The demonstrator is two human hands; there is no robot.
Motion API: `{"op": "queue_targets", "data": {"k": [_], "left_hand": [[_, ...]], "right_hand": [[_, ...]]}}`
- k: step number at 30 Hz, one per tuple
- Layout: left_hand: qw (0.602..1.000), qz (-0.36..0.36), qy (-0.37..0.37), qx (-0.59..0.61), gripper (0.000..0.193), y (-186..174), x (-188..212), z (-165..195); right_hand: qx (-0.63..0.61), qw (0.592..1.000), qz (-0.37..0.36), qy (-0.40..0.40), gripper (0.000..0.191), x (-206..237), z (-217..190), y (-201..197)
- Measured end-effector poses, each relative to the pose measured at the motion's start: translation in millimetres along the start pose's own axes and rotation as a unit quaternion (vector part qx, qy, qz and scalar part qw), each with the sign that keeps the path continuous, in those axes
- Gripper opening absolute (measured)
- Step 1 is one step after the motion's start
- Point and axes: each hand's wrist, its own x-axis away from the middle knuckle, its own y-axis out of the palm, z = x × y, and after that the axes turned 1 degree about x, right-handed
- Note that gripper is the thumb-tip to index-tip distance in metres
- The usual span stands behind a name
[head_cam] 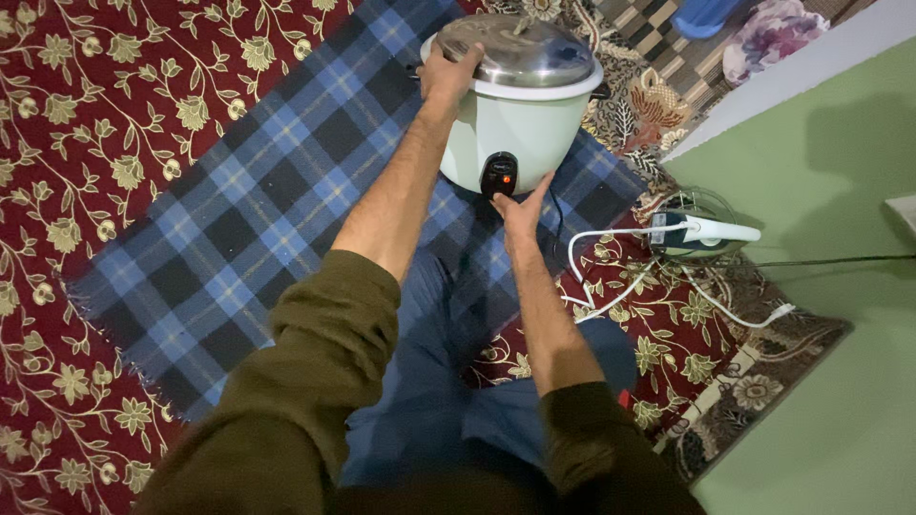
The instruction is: The person services a rice cooker on a small table, using a screwdriver to unscrew and loosen the heating plate inside the pot and handling a small blue component and pliers. They place a metal lid on the cooker, carry it to the floor, and plug the power cord into a wall socket to test it.
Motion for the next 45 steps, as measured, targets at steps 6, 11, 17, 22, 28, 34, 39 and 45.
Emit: {"op": "queue_targets", "data": {"k": [6, 11, 17, 22, 28, 34, 39, 45], "left_hand": [[1.0, 0.007, -0.006, 0.008, 0.08, 1.0, -1.4, -1.3], [1.0, 0.012, -0.001, 0.001, 0.082, 1.3, -4.9, -3.6], [1.0, 0.02, -0.002, -0.009, 0.087, 1.0, -1.5, -1.5], [1.0, 0.025, -0.007, 0.009, 0.086, 0.5, 2.0, -0.9], [0.999, 0.031, 0.029, 0.002, 0.081, 2.8, -2.1, -5.8], [0.999, 0.019, 0.025, 0.008, 0.09, -6.1, 10.1, -18.7], [0.992, 0.038, 0.11, 0.045, 0.097, -19.4, 50.0, -58.4], [0.98, 0.023, 0.192, 0.043, 0.091, -34.5, 104.6, -121.9]], "right_hand": [[-0.015, 1.0, -0.006, -0.025, 0.123, 0.2, 2.1, 0.1], [-0.004, 1.0, -0.009, -0.017, 0.124, -2.3, 0.6, 0.7], [0.008, 1.0, -0.007, -0.006, 0.124, -1.9, -3.2, 1.2], [0.021, 1.0, -0.001, 0.017, 0.125, 0.4, -5.7, 0.1], [0.008, 1.0, -0.011, 0.01, 0.123, -0.9, -4.0, -0.8], [0.009, 0.998, -0.008, 0.069, 0.11, 5.9, -9.1, -3.8], [-0.036, 0.993, -0.019, 0.11, 0.084, 17.5, -6.7, -19.2], [-0.121, 0.981, -0.057, 0.143, 0.068, 36.9, 24.6, -39.2]]}}
